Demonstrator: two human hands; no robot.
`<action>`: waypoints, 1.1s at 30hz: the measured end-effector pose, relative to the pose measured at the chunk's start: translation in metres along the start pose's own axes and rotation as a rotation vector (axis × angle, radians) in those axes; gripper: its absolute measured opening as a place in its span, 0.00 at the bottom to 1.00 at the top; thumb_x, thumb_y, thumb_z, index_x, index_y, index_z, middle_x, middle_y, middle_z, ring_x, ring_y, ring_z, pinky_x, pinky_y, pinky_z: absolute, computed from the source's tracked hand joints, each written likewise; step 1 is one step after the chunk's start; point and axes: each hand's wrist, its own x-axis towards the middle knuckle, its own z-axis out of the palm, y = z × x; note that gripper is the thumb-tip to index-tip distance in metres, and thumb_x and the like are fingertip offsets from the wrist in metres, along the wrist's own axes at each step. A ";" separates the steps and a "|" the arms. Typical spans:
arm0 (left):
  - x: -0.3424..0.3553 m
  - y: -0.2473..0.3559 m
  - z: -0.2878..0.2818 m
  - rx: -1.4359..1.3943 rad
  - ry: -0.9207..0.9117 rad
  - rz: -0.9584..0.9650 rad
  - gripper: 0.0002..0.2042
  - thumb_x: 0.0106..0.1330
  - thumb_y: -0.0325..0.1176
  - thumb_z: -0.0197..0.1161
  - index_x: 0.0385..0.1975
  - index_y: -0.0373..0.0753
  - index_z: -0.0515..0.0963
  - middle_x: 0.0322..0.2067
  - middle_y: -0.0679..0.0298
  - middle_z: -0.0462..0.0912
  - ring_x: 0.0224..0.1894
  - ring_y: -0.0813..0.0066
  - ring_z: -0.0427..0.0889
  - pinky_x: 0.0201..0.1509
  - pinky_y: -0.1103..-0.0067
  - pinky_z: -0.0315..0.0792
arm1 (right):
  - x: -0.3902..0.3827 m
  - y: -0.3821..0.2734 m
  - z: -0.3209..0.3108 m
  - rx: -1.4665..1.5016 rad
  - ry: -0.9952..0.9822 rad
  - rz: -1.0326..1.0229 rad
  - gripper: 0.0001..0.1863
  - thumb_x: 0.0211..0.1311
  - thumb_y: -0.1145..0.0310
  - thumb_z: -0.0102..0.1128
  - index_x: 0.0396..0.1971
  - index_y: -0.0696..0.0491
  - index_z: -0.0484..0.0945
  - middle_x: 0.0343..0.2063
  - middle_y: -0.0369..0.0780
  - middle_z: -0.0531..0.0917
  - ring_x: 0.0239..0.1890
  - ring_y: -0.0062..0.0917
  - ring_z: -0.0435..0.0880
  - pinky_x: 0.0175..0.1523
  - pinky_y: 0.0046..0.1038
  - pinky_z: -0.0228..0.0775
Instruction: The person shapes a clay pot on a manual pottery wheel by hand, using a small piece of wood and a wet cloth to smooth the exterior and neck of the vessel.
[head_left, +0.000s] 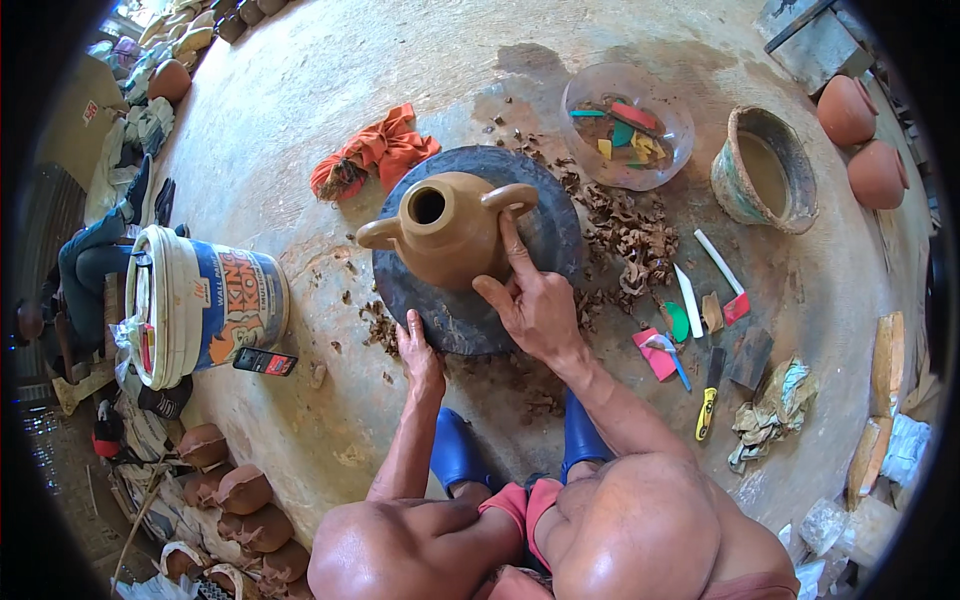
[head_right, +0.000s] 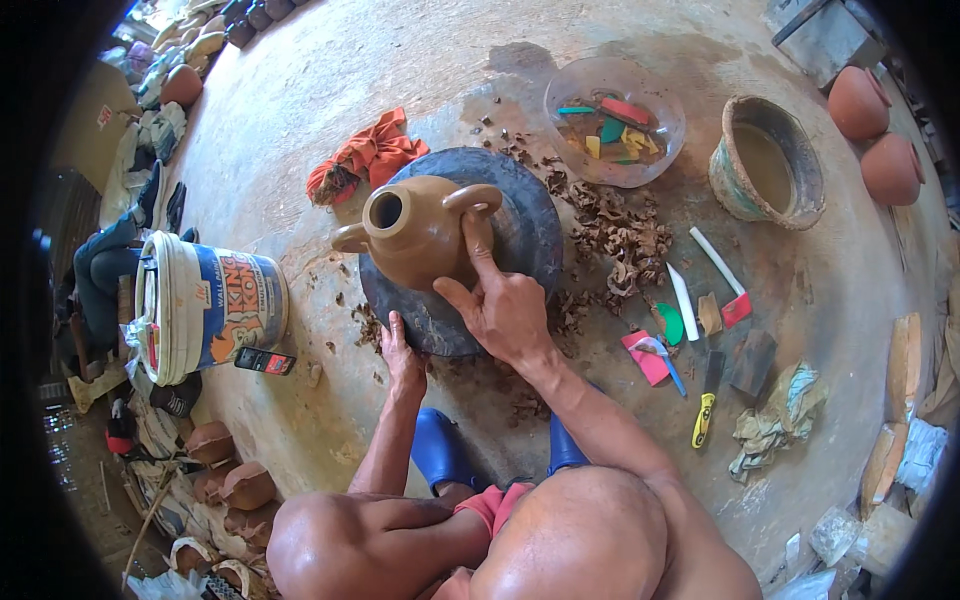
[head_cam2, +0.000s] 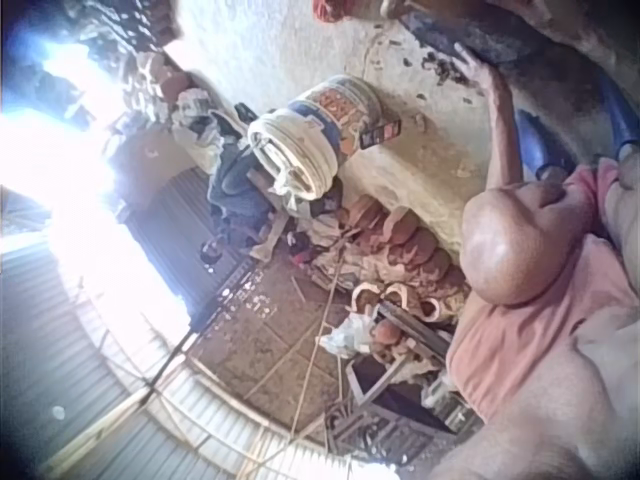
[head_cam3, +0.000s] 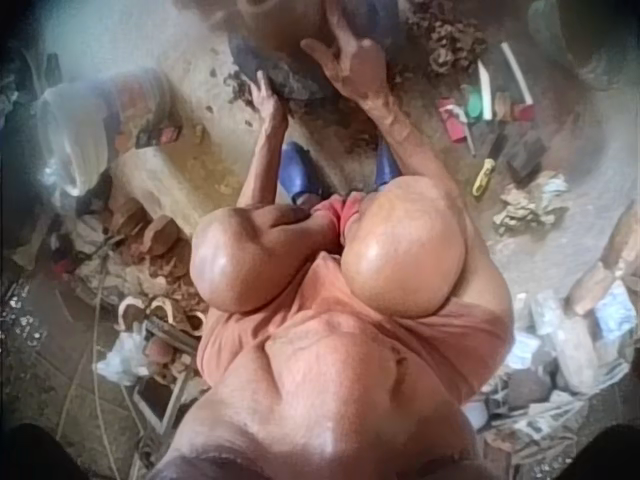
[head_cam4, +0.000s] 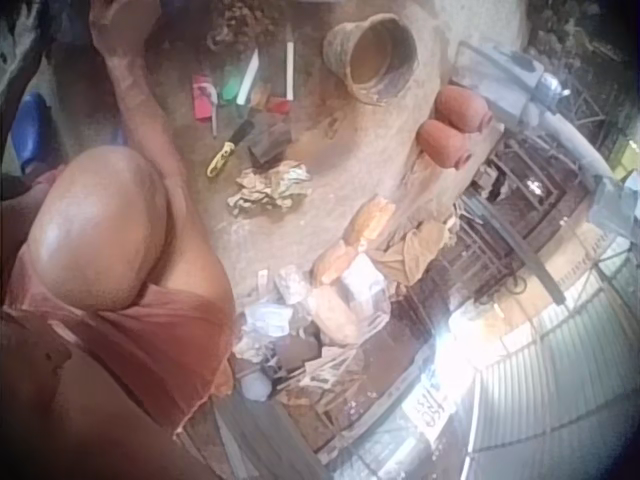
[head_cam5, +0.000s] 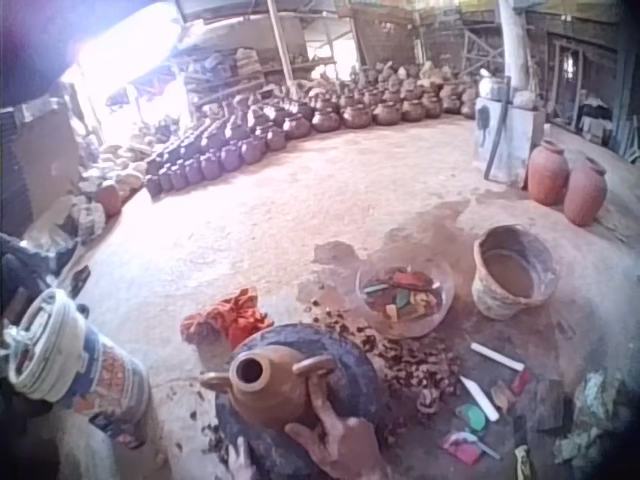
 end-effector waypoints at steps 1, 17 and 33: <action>0.002 -0.001 -0.002 0.000 0.002 0.002 0.39 0.78 0.60 0.62 0.81 0.48 0.57 0.75 0.59 0.66 0.69 0.55 0.74 0.61 0.54 0.76 | 0.000 0.000 0.000 0.025 -0.020 0.058 0.47 0.75 0.42 0.64 0.83 0.51 0.57 0.15 0.43 0.82 0.20 0.43 0.87 0.28 0.40 0.77; 0.004 -0.020 -0.008 -0.052 0.033 0.033 0.36 0.79 0.59 0.61 0.79 0.49 0.58 0.71 0.57 0.71 0.68 0.55 0.76 0.63 0.50 0.79 | 0.044 0.016 -0.012 0.131 0.450 0.097 0.12 0.63 0.69 0.79 0.44 0.56 0.89 0.38 0.43 0.91 0.33 0.30 0.89 0.36 0.30 0.81; 0.003 -0.028 0.010 0.320 0.154 0.119 0.52 0.77 0.69 0.54 0.82 0.27 0.50 0.81 0.41 0.57 0.83 0.49 0.55 0.86 0.65 0.49 | 0.071 0.045 -0.006 0.056 0.325 0.025 0.17 0.76 0.60 0.67 0.51 0.60 0.89 0.41 0.47 0.93 0.45 0.32 0.92 0.53 0.36 0.81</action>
